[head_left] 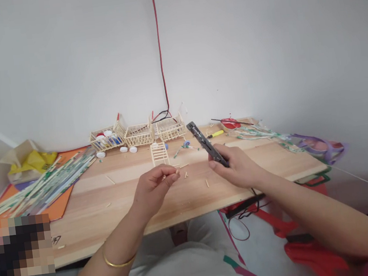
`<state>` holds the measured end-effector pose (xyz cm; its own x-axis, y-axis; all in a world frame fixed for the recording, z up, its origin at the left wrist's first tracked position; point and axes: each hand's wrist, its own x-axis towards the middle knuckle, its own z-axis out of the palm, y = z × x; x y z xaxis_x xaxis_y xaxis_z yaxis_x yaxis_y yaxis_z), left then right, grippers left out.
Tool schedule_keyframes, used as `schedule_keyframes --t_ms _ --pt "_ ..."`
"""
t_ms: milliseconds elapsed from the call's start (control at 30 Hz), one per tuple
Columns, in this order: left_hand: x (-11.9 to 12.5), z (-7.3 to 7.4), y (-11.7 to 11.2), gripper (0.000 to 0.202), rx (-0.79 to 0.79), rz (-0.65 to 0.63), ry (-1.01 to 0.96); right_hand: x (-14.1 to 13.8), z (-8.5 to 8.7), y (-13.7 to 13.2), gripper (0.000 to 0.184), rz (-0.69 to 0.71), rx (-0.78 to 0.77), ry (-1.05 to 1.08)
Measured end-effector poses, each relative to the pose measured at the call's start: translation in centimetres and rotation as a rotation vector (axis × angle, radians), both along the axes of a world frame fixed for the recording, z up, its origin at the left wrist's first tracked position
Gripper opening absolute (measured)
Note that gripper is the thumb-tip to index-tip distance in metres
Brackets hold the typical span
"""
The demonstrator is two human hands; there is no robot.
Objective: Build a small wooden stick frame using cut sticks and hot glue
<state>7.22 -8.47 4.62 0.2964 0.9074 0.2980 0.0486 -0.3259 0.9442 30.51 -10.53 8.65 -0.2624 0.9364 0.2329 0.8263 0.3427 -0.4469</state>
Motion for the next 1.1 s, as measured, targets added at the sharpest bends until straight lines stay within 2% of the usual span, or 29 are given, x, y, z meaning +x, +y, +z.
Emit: schedule_keyframes --t_ms 133,267,400,600,733,833,900,1000,1100 --pt "-0.1 0.0 -0.1 0.013 -0.018 -0.007 0.001 0.0 0.3 -0.5 0.016 0.044 -0.029 -0.119" --pt "-0.2 -0.3 0.0 0.015 -0.013 -0.078 0.01 -0.9 0.0 -1.1 0.021 0.081 0.0 -0.253" --pt "-0.4 -0.4 0.1 0.016 0.019 -0.126 0.025 -1.2 0.0 -1.3 0.028 0.135 0.02 -0.283" --pt "-0.7 -0.5 0.2 0.021 0.037 -0.17 0.058 -1.4 0.2 -1.5 0.027 0.14 0.024 -0.334" --pt "-0.9 -0.5 0.4 0.017 0.01 -0.093 0.068 -0.6 0.3 -1.2 0.025 0.098 0.01 -0.3" --pt "-1.2 -0.3 0.3 0.015 -0.026 -0.029 0.059 1.6 0.3 0.1 0.022 -0.002 -0.064 -0.19" --pt "-1.4 -0.2 0.3 0.015 -0.048 -0.021 0.041 3.8 -0.2 1.4 0.031 -0.139 -0.081 -0.138" --pt "-1.6 -0.2 0.2 0.016 -0.086 -0.022 -0.006 8.1 -2.0 3.1 0.053 -0.502 -0.094 -0.206" --pt "-1.7 -0.5 0.3 0.015 -0.152 -0.018 -0.091 12.5 -4.9 3.8 0.07 -0.774 -0.226 -0.274"
